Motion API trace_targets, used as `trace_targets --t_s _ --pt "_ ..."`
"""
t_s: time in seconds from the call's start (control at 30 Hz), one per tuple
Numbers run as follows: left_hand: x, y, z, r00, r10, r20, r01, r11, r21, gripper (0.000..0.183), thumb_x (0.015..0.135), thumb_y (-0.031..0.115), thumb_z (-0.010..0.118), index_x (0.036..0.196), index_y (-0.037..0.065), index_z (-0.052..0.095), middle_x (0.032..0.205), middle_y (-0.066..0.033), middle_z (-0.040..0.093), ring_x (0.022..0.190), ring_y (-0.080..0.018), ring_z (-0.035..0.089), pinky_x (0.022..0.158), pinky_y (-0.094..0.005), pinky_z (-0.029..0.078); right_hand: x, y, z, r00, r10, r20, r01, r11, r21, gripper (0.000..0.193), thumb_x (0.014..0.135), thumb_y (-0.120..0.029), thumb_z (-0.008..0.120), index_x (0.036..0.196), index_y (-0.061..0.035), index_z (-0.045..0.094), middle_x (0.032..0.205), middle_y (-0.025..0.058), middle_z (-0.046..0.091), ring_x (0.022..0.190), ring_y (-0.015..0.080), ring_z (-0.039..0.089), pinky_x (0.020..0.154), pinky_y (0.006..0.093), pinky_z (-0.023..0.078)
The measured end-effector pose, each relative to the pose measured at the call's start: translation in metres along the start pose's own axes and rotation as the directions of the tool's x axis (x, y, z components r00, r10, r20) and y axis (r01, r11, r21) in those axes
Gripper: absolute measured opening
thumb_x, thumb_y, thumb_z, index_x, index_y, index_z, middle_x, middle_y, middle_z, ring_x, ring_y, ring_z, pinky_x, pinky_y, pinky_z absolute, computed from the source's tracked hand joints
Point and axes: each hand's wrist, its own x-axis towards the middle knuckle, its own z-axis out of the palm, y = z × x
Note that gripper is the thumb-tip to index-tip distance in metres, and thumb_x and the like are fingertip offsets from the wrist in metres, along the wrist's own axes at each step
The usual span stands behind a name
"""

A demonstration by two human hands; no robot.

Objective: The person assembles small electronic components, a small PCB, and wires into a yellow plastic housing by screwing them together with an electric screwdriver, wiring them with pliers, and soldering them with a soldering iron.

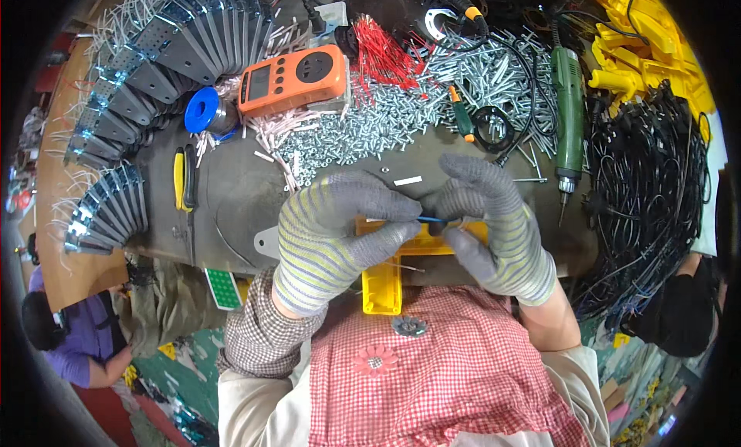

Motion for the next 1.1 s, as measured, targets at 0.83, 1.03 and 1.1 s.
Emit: trace_targets --t_s 0.83,1.03,1.1 --pt "0.067 -0.035 0.037 0.840 0.266 0.472 -0.539 0.321 0.778 0.014 0.084 0.020 0.072 0.090 0.008 0.071 0.085 -0.0146 0.071 0.082 -0.0351 0.072 0.070 -0.0490 0.056 -0.015 -0.017 -0.039 0.996 0.065 0.067 -0.042 0.954 -0.297 0.023 0.091 -0.027 0.082 0.099 -0.0059 0.076 0.088 0.0102 0.072 0.077 0.0313 0.069 0.070 0.0393 0.053" --pt "0.084 -0.017 0.036 0.841 0.039 0.540 -0.524 0.308 0.794 0.011 0.084 0.014 0.070 0.079 0.008 0.078 0.083 -0.0138 0.077 0.078 -0.0328 0.075 0.069 -0.0480 0.058 0.000 -0.028 -0.011 0.955 0.295 0.028 -0.288 0.946 -0.150 0.018 0.095 -0.019 0.075 0.104 -0.0028 0.074 0.089 0.0134 0.073 0.081 0.0271 0.073 0.075 0.0368 0.057" --pt "0.074 -0.017 0.011 0.864 0.297 0.407 -0.503 0.540 0.675 0.014 0.081 0.010 0.074 0.093 0.002 0.073 0.092 -0.0168 0.076 0.086 -0.0323 0.075 0.075 -0.0452 0.060 0.002 -0.024 -0.009 0.935 0.354 -0.014 -0.354 0.931 -0.090 0.019 0.096 -0.019 0.074 0.105 -0.0021 0.074 0.090 0.0139 0.073 0.080 0.0249 0.074 0.075 0.0359 0.057"
